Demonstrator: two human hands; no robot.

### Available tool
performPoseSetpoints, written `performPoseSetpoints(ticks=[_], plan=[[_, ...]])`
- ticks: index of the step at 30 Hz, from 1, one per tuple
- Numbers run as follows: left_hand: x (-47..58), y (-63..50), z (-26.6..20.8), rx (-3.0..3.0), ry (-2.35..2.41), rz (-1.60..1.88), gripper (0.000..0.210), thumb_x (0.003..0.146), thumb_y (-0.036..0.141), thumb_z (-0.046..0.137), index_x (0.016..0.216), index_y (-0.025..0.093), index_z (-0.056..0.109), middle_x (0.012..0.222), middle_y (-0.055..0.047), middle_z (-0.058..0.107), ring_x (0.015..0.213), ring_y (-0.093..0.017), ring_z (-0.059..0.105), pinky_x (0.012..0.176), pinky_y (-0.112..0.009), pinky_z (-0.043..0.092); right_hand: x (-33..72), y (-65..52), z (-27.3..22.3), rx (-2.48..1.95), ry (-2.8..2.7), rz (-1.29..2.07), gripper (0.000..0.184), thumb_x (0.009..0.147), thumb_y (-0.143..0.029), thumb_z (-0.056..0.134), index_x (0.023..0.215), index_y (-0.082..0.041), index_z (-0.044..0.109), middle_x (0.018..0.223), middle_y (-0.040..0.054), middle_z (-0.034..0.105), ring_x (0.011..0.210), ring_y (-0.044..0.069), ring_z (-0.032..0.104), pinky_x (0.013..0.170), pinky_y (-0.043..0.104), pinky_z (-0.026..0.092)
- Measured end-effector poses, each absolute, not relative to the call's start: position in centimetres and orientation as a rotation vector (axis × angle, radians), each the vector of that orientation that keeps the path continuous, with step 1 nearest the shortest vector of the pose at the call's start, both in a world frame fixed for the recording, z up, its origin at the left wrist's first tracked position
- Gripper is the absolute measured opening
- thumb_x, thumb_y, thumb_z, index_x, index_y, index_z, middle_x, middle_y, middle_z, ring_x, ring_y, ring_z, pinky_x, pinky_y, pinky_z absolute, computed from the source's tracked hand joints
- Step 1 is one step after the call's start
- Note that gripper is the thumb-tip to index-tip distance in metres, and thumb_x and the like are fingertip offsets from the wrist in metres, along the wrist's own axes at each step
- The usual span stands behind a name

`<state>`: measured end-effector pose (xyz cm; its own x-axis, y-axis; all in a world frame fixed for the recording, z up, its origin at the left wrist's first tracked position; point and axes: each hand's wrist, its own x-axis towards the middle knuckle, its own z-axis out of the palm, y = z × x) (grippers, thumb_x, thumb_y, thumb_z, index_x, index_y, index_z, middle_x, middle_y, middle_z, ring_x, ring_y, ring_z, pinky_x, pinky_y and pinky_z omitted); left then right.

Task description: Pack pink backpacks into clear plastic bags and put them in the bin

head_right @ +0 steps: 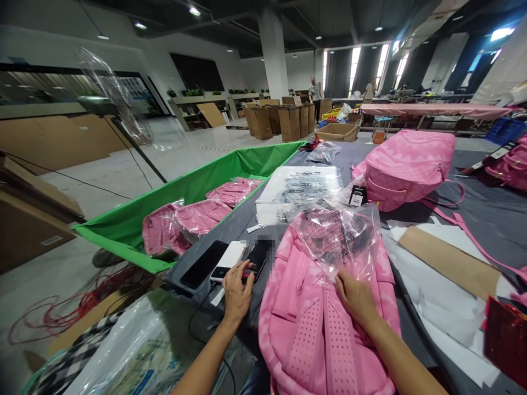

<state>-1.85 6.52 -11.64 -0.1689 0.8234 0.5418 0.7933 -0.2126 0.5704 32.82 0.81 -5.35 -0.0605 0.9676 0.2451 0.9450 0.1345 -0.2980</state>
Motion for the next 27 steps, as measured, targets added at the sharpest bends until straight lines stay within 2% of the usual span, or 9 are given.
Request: performPoseSetpoints(ticks=[9,14,19,23,27], plan=[[0.2,13.8,-9.0,2.286,1.852,0.837,0.049,0.096,0.022,0.045,0.144,0.013,0.05,0.133,-0.017,0.068,0.143,-0.033,0.044,0.115,-0.061,0.033,32.8,0.8,-5.1,-1.846,-2.03,0.11,0.037,0.101,-0.042,0.031,0.088,-0.023,0.06,0.068,0.0053,0.071,0.059,0.024,0.067,0.056,0.03,0.03],[1.0,15.2,-9.7,2.295,1.839,0.806,0.052,0.094,0.021,0.045,0.146,0.012,0.049,0.131,-0.019,0.069,0.143,-0.035,0.044,0.115,-0.065,0.032,32.6,0.6,-5.1,-1.854,-2.031,0.114,0.035,0.101,-0.039,0.03,0.085,-0.023,0.057,0.067,0.0039,0.069,0.059,0.022,0.066,0.056,0.029,0.029],[1.0,15.3,-10.1,2.312,1.85,0.809,0.051,0.095,0.022,0.043,0.144,0.012,0.05,0.139,-0.02,0.064,0.144,-0.034,0.044,0.115,-0.062,0.033,32.6,0.6,-5.0,-1.869,-2.038,0.111,0.035,0.101,-0.038,0.03,0.084,-0.022,0.057,0.068,0.0048,0.069,0.059,0.023,0.066,0.056,0.029,0.028],[1.1,15.5,-10.1,2.313,1.854,0.784,0.051,0.094,0.021,0.043,0.143,0.01,0.052,0.137,-0.022,0.065,0.143,-0.035,0.045,0.115,-0.062,0.033,32.6,0.6,-5.1,-1.87,-2.038,0.118,0.036,0.101,-0.038,0.03,0.086,-0.022,0.058,0.069,0.0051,0.07,0.059,0.023,0.066,0.056,0.029,0.028],[0.9,15.6,-9.9,2.301,1.846,0.765,0.051,0.094,0.021,0.043,0.144,0.012,0.052,0.137,-0.019,0.066,0.143,-0.035,0.045,0.115,-0.061,0.033,32.6,0.5,-5.1,-1.868,-2.046,0.12,0.036,0.101,-0.038,0.029,0.085,-0.022,0.057,0.069,0.0049,0.069,0.06,0.022,0.066,0.056,0.029,0.029]])
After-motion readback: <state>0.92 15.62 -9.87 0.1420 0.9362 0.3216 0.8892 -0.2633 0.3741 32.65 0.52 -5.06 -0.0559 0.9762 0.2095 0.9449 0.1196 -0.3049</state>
